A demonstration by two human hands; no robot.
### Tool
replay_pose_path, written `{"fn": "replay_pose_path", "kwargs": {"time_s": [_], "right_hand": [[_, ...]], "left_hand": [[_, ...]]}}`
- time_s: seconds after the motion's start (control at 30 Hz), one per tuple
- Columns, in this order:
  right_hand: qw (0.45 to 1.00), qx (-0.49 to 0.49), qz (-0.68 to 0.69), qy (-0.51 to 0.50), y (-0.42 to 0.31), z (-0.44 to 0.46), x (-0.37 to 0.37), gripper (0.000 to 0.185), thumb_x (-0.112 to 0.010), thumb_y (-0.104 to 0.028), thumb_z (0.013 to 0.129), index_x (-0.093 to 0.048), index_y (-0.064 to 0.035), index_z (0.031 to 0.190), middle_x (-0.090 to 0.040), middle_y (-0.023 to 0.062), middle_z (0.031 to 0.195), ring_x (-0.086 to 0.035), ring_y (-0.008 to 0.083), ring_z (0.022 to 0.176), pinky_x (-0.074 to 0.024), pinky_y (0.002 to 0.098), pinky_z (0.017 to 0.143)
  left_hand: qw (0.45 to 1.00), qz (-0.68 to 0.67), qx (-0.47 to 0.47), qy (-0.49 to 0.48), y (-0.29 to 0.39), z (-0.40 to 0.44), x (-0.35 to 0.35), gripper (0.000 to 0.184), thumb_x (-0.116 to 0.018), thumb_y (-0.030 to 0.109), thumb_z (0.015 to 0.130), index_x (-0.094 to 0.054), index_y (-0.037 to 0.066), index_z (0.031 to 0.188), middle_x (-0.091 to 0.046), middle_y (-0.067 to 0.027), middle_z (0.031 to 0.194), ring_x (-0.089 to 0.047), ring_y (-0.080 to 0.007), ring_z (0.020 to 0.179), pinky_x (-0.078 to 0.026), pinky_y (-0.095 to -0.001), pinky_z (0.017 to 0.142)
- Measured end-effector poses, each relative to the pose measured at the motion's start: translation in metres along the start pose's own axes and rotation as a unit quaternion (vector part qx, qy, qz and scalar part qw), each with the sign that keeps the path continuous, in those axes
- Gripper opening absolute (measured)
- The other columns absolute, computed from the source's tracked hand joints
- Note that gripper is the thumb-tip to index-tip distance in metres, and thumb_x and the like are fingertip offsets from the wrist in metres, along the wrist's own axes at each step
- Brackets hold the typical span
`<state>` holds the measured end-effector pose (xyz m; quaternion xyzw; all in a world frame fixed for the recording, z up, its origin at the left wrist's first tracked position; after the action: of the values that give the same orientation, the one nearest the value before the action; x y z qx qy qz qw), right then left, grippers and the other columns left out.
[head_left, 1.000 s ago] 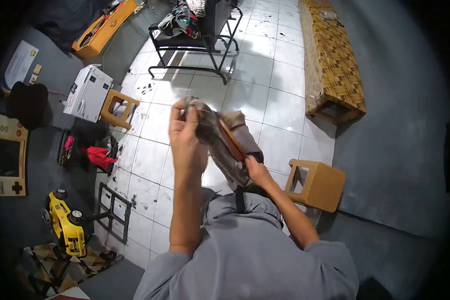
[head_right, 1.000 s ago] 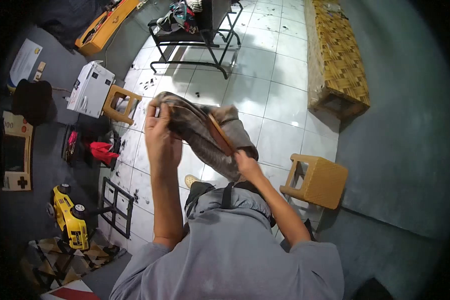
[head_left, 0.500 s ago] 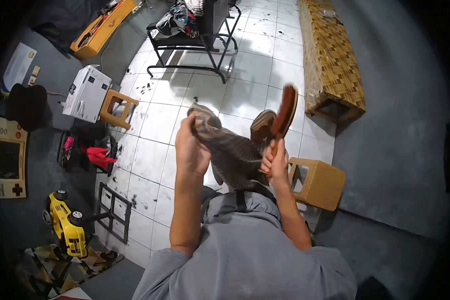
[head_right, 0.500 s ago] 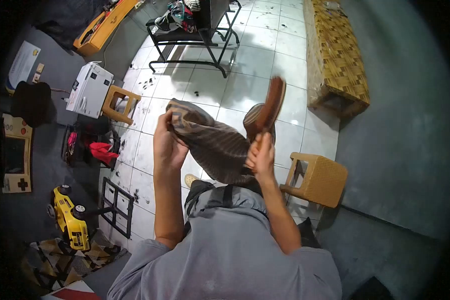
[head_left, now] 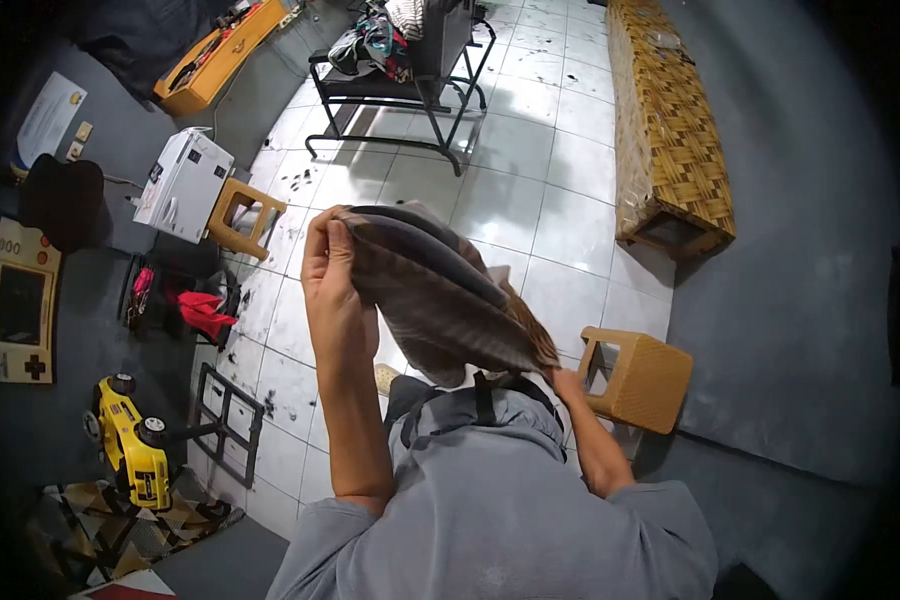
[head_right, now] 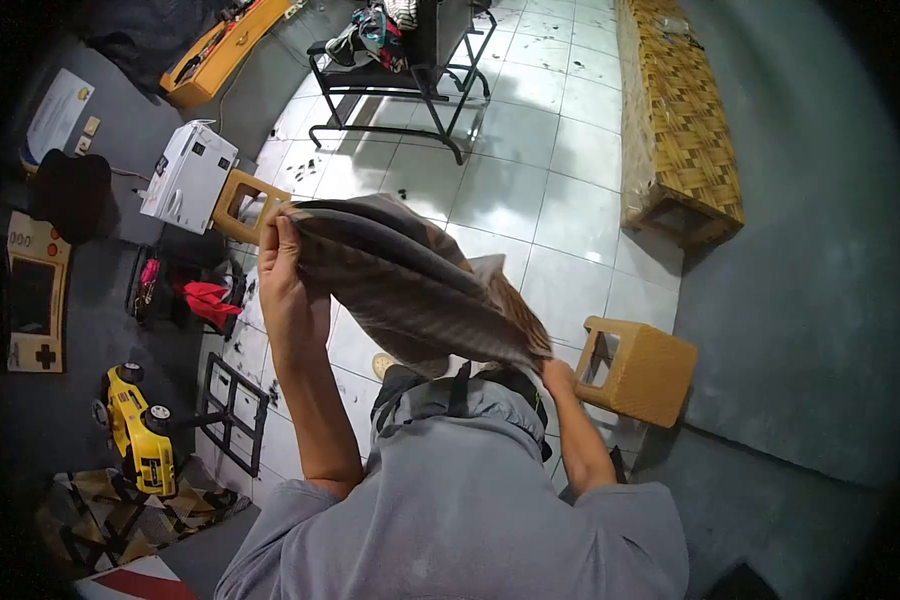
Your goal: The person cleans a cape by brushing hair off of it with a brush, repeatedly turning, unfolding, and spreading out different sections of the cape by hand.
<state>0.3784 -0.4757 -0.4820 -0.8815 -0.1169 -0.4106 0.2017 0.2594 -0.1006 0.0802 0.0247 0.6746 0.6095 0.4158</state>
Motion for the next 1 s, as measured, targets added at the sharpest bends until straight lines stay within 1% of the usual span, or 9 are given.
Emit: {"fn": "replay_pose_path", "kwargs": {"time_s": [0.1, 0.13, 0.17, 0.23, 0.33, 0.53, 0.67, 0.77, 1.0], "right_hand": [[0.994, -0.077, 0.076, -0.005, 0.033, -0.006, -0.004, 0.050, -0.032, -0.041, 0.093, -0.060, -0.0002, 0.096, -0.062, 0.0264, 0.095, -0.058, 0.0432, 0.092, -0.0426, 0.0520, 0.082], [0.988, -0.060, 0.130, 0.064, -0.008, -0.041, 0.065, 0.051, -0.030, -0.041, 0.094, -0.059, 0.0009, 0.088, -0.064, 0.0220, 0.080, -0.063, 0.0365, 0.073, -0.0479, 0.0472, 0.063], [0.896, -0.155, 0.416, -0.029, -0.017, -0.051, 0.069, 0.049, -0.033, -0.047, 0.095, -0.052, -0.0049, 0.079, -0.052, 0.0072, 0.056, -0.051, 0.0183, 0.044, -0.0382, 0.0342, 0.039], [0.696, -0.078, 0.713, -0.030, -0.107, -0.090, 0.155, 0.042, -0.036, -0.046, 0.095, -0.047, -0.0104, 0.077, -0.033, -0.0037, 0.050, -0.031, 0.0075, 0.034, -0.0240, 0.0252, 0.030], [0.642, 0.056, 0.765, 0.014, -0.203, -0.127, 0.254, 0.037, -0.035, -0.046, 0.096, -0.042, -0.0123, 0.083, -0.032, -0.0053, 0.054, -0.027, 0.0046, 0.037, -0.0225, 0.0216, 0.031], [0.798, 0.373, 0.445, 0.160, -0.305, -0.175, 0.308, 0.020, -0.047, -0.018, 0.093, -0.049, 0.0019, 0.096, -0.056, 0.0196, 0.068, -0.058, 0.0322, 0.062, -0.0458, 0.0383, 0.060], [0.954, 0.231, 0.182, 0.061, -0.250, -0.094, 0.178, 0.030, -0.038, -0.027, 0.095, -0.051, -0.0014, 0.103, -0.060, 0.0238, 0.076, -0.061, 0.0394, 0.075, -0.0476, 0.0479, 0.068], [0.980, 0.181, -0.014, -0.082, -0.125, -0.028, 0.024, 0.034, -0.035, -0.027, 0.093, -0.056, -0.0053, 0.106, -0.062, 0.0265, 0.087, -0.059, 0.0440, 0.086, -0.0467, 0.0514, 0.075], [0.969, 0.052, 0.229, 0.076, -0.141, -0.048, 0.159, 0.053, -0.048, -0.045, 0.089, -0.059, 0.0064, 0.088, -0.062, 0.0206, 0.075, -0.061, 0.0329, 0.077, -0.0472, 0.0398, 0.070]], "left_hand": [[0.998, 0.032, -0.019, 0.048, 0.010, 0.001, 0.002, 0.017, -0.046, 0.022, 0.096, -0.055, 0.007, 0.099, -0.059, -0.0004, 0.084, -0.058, -0.0072, 0.073, -0.048, -0.0208, 0.066], [0.999, 0.043, -0.003, 0.028, 0.001, 0.002, 0.002, 0.018, -0.045, 0.022, 0.096, -0.055, 0.007, 0.100, -0.060, -0.0010, 0.086, -0.058, -0.0079, 0.075, -0.049, -0.0217, 0.068], [0.998, 0.054, 0.012, 0.007, -0.011, 0.003, 0.006, 0.018, -0.045, 0.022, 0.096, -0.055, 0.007, 0.101, -0.060, -0.0015, 0.088, -0.059, -0.0085, 0.077, -0.050, -0.0225, 0.069], [0.996, 0.079, 0.042, -0.015, -0.027, 0.000, 0.002, 0.018, -0.044, 0.020, 0.097, -0.055, 0.006, 0.100, -0.060, -0.0018, 0.087, -0.059, -0.0084, 0.076, -0.050, -0.0227, 0.068], [0.984, 0.143, 0.056, -0.088, -0.039, -0.010, -0.022, 0.016, -0.046, 0.018, 0.096, -0.055, 0.005, 0.099, -0.058, 0.0000, 0.084, -0.054, -0.0058, 0.074, -0.045, -0.0195, 0.066], [0.966, 0.217, 0.016, -0.142, -0.030, -0.025, -0.041, 0.017, -0.047, 0.016, 0.096, -0.055, 0.002, 0.099, -0.055, -0.0004, 0.083, -0.049, -0.0057, 0.076, -0.040, -0.0201, 0.069], [0.989, 0.068, -0.059, -0.114, 0.013, -0.025, -0.017, 0.019, -0.046, 0.020, 0.096, -0.052, 0.003, 0.103, -0.060, -0.0066, 0.093, -0.059, -0.0119, 0.086, -0.049, -0.0260, 0.076], [0.993, 0.007, -0.101, -0.068, 0.043, -0.027, -0.002, 0.016, -0.044, 0.018, 0.096, -0.050, 0.005, 0.104, -0.057, -0.0078, 0.096, -0.058, -0.0125, 0.085, -0.052, -0.0278, 0.077], [0.957, 0.185, -0.112, -0.194, 0.028, -0.035, -0.016, 0.017, -0.048, 0.018, 0.093, -0.055, 0.003, 0.097, -0.053, -0.0095, 0.100, -0.049, -0.0206, 0.099, -0.039, -0.0338, 0.088]]}}
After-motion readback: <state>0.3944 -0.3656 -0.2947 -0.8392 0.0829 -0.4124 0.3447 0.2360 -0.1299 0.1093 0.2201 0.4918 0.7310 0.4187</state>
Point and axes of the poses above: each hand's wrist, its own z-axis towards the middle knuckle, its own x-axis out of the back of the hand, y = z × x, the point moved 10 cm from there along z, towards the middle knuckle
